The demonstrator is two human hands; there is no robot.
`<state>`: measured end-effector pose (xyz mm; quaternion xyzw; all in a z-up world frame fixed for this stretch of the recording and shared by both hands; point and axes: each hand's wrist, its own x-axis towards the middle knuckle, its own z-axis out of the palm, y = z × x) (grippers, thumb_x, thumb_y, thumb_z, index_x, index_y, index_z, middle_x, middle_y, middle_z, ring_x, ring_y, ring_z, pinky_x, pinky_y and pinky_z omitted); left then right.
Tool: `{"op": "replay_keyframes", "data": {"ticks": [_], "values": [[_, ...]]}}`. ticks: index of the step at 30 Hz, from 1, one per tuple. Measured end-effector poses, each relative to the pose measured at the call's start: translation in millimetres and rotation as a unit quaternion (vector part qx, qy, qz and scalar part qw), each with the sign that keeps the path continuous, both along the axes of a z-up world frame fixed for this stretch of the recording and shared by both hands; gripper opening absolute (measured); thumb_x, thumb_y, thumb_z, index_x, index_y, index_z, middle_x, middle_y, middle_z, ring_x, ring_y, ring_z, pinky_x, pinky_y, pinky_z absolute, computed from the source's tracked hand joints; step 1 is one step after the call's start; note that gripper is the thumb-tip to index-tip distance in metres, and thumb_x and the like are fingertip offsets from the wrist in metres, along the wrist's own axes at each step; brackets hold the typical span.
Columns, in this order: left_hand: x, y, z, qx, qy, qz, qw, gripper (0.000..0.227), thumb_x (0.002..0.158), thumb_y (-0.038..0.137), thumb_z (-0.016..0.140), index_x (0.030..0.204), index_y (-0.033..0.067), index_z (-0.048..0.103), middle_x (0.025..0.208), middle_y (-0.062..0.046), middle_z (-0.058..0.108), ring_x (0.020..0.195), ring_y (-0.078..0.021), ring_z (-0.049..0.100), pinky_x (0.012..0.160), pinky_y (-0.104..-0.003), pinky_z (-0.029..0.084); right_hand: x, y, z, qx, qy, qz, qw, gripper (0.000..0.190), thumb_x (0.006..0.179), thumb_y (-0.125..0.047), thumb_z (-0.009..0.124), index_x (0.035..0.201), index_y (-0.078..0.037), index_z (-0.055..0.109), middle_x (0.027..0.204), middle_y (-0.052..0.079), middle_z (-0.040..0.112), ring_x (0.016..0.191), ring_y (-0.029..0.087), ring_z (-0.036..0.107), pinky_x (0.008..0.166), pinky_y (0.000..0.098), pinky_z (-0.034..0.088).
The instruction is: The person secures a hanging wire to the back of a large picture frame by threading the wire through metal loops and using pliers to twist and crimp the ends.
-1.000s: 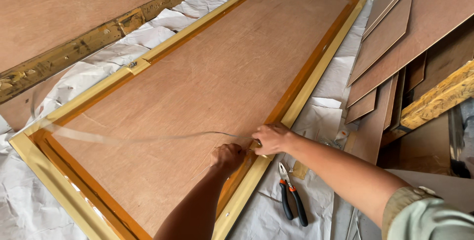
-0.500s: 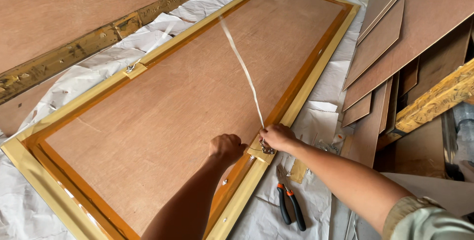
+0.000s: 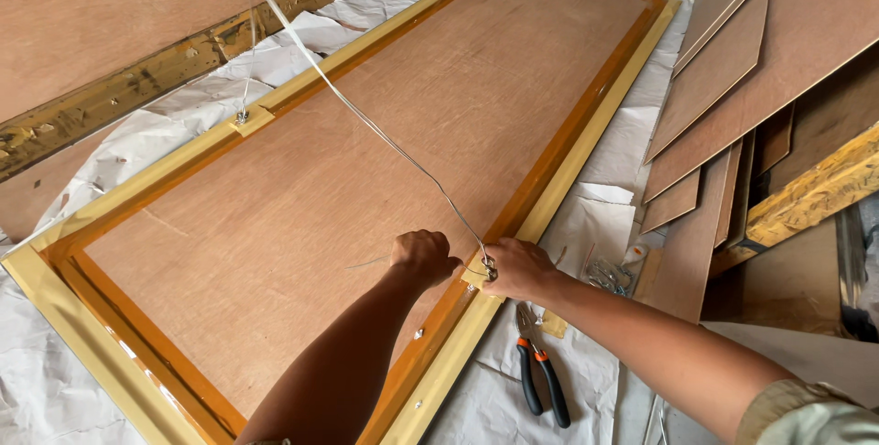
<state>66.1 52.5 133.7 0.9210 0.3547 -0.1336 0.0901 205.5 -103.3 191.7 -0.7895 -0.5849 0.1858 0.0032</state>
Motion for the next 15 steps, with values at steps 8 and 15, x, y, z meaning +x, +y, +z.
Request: {"op": "replay_keyframes", "data": {"ticks": [8,15], "values": [[-26,-13,14,-0.084,-0.05,0.075,0.992,0.037,0.104,0.061,0.063,0.107,0.0315,0.085,0.099,0.002,0.082,0.105,-0.0216,0.083,0.083,-0.036,0.065,18,-1,-39,0.121,-0.027,0.061,0.99,0.019,0.078,-0.033,0.077,0.085,-0.015,0.077,0.08,0.01,0.074,0.074,0.036,0.08,0.067,0.0446,0.061],[-51,-21,-13,-0.175,-0.131,0.153,0.964,0.04,0.099,0.066,0.063,0.096,0.0319,0.084,0.095,-0.001,0.083,0.103,-0.0274,0.083,0.081,-0.039,0.066,14,4,-26,0.083,-0.059,0.028,0.994,0.022,0.077,-0.04,0.077,0.086,-0.022,0.071,0.092,0.004,0.078,0.09,0.037,0.082,0.077,0.051,0.063]]}}
